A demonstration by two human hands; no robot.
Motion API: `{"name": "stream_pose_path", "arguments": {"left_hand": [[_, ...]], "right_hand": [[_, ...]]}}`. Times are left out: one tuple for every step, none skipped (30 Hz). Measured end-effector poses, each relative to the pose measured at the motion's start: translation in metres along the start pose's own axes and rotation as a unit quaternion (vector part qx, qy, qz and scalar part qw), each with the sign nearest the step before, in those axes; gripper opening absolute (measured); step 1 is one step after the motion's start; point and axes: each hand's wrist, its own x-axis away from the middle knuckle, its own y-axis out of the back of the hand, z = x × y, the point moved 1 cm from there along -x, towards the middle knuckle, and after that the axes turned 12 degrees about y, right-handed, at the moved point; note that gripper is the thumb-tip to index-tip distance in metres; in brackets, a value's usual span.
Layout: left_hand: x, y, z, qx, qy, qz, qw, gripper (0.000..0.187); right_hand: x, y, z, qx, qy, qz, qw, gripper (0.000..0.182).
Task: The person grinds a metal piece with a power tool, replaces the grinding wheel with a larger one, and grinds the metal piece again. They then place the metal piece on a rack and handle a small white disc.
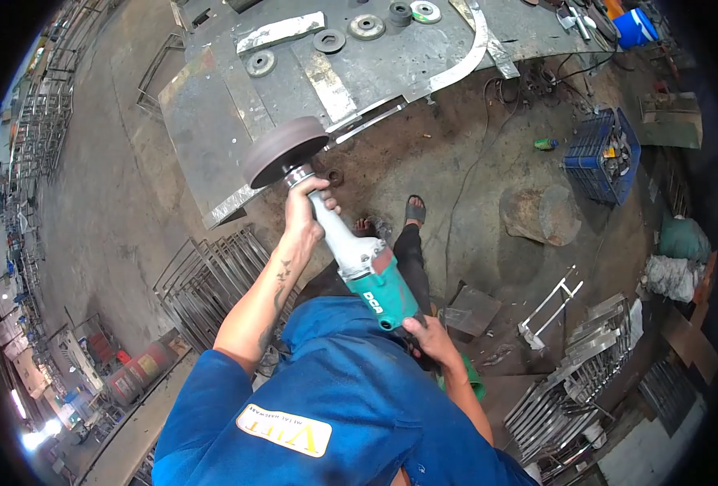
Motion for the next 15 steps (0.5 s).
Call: {"name": "stream_pose_path", "arguments": {"left_hand": [[0.002, -0.002, -0.001, -0.011, -0.008, -0.015, 1.000, 0.018], [0.001, -0.008, -0.001, -0.011, -0.010, -0.013, 1.000, 0.018], [-0.002, -0.015, 0.001, -0.012, -0.008, -0.011, 1.000, 0.018], [-0.003, -0.024, 0.005, -0.012, -0.005, -0.009, 1.000, 0.018], [-0.006, -0.036, 0.007, -0.017, 0.001, 0.004, 1.000, 0.017], [-0.011, -0.049, 0.011, -0.019, -0.008, 0.004, 1.000, 0.016], [-0.018, -0.062, 0.015, -0.020, -0.005, 0.011, 1.000, 0.016], [-0.025, -0.075, 0.019, -0.020, -0.002, 0.020, 1.000, 0.016], [-0.037, -0.085, 0.023, -0.021, -0.002, 0.037, 0.999, 0.016], [-0.045, -0.099, 0.027, -0.015, 0.003, 0.036, 0.999, 0.016], [-0.053, -0.113, 0.032, -0.010, 0.006, 0.041, 0.999, 0.017], [-0.061, -0.127, 0.037, -0.005, 0.009, 0.045, 0.999, 0.017], [-0.067, -0.143, 0.041, 0.002, 0.016, 0.056, 0.998, 0.018], [-0.073, -0.158, 0.045, -0.001, 0.013, 0.063, 0.998, 0.018], [-0.078, -0.174, 0.050, -0.002, 0.010, 0.058, 0.998, 0.018]], "right_hand": [[0.000, 0.000, 0.003, 0.005, -0.003, -0.007, 1.000, 0.051], [-0.001, 0.005, 0.008, 0.006, -0.001, -0.006, 1.000, 0.051], [0.000, 0.011, 0.012, -0.007, -0.005, -0.006, 1.000, 0.051], [0.001, 0.018, 0.016, -0.019, -0.011, -0.006, 1.000, 0.050], [0.001, 0.028, 0.019, -0.029, -0.004, -0.001, 1.000, 0.050], [0.000, 0.038, 0.025, -0.028, -0.005, -0.003, 1.000, 0.050], [-0.001, 0.049, 0.031, -0.029, 0.003, -0.015, 0.999, 0.049], [-0.001, 0.060, 0.037, -0.028, 0.012, -0.026, 0.999, 0.049], [-0.003, 0.074, 0.037, -0.012, 0.006, -0.033, 0.999, 0.049], [-0.004, 0.088, 0.044, -0.009, 0.006, -0.035, 0.999, 0.049], [-0.004, 0.102, 0.053, -0.007, 0.013, -0.037, 0.999, 0.052], [-0.004, 0.115, 0.062, -0.007, 0.020, -0.038, 0.999, 0.056], [-0.005, 0.129, 0.070, -0.019, 0.022, -0.049, 0.998, 0.049], [-0.006, 0.143, 0.074, -0.019, 0.020, -0.049, 0.998, 0.049], [-0.008, 0.157, 0.079, -0.028, 0.030, -0.049, 0.998, 0.049]]}}
